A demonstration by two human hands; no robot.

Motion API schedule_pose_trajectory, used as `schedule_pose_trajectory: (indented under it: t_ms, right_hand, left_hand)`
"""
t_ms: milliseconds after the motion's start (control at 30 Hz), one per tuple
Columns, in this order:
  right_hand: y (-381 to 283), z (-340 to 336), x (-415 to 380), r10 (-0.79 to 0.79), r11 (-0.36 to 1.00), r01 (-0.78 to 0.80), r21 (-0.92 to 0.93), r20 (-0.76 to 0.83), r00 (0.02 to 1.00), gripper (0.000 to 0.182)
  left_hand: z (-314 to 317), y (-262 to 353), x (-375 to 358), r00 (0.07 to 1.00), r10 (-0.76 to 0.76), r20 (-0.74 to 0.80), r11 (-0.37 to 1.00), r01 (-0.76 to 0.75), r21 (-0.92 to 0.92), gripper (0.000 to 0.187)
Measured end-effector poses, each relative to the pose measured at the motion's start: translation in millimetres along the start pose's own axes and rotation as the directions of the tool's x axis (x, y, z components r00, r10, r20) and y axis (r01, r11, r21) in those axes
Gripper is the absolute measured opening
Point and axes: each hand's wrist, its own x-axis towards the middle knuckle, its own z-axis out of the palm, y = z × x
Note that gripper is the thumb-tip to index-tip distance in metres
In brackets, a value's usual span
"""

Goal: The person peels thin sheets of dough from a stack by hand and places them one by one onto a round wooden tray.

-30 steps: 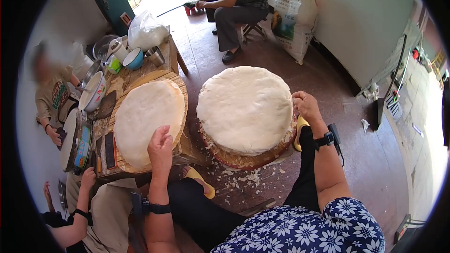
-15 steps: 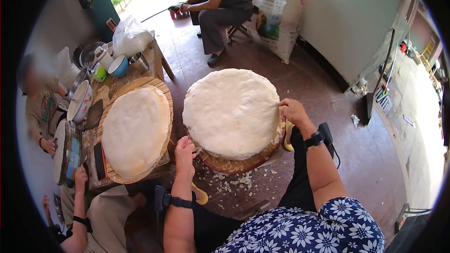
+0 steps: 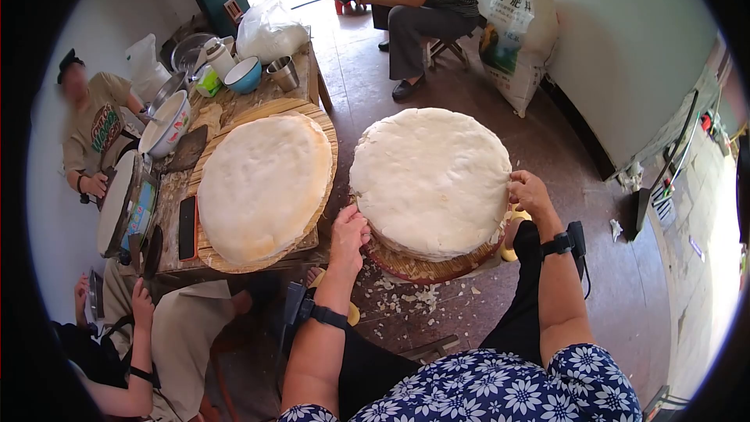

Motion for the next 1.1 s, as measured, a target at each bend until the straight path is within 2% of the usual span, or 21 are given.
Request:
schedule_pose_trajectory:
  t_ms: [167, 233, 267, 333, 467, 600, 767, 1033, 1100]
  right_hand:
    - [4, -1, 2, -0.027, 1.0, 0.027, 0.0, -0.009, 1.0, 0.025]
    - [1, -1, -1, -0.004, 0.999, 0.004, 0.045, 0.011, 1.0, 0.024]
    - [1, -1, -1, -0.004, 0.999, 0.003, 0.044, 0.008, 1.0, 0.024]
    - [2, -1, 0, 0.004, 0.999, -0.004, 0.052, 0.01, 1.0, 0.024]
    - [1, -3, -2, 0.014, 0.997, -0.015, 0.071, 0.015, 1.0, 0.027]
    - [4, -4, 0, 0.03, 0.997, -0.032, 0.07, 0.03, 0.999, 0.03]
    - [5, -8, -1, 0.04, 0.993, -0.047, 0.106, 0.062, 0.997, 0.036]
    - [0, -12, -4, 0.031, 0.988, -0.038, 0.152, 0.047, 0.998, 0.048]
    - [2, -13, -3, 0.007, 0.997, -0.009, 0.079, 0.029, 1.0, 0.051]
  left_hand:
    - [-1, 1, 4, 0.999, 0.034, -0.025, 0.996, -0.036, -0.085, 0.041]
    - [-3, -1, 7, 0.994, 0.085, 0.069, 0.952, -0.06, -0.302, 0.035]
    - [-3, -2, 8, 0.994, 0.084, 0.072, 0.951, -0.059, -0.302, 0.035]
    - [1, 0, 5, 0.979, 0.08, 0.186, 0.921, -0.001, -0.39, 0.031]
    - [15, 7, -5, 0.954, 0.033, 0.298, 0.935, 0.076, -0.348, 0.026]
    - [27, 6, -3, 0.94, 0.023, 0.34, 0.927, 0.107, -0.358, 0.028]
    - [35, 15, 2, 0.903, 0.161, 0.399, 0.822, 0.101, -0.56, 0.043]
    - [47, 2, -7, 0.902, 0.14, 0.408, 0.793, 0.145, -0.592, 0.042]
    - [50, 1, -10, 0.902, 0.102, 0.419, 0.796, 0.178, -0.578, 0.041]
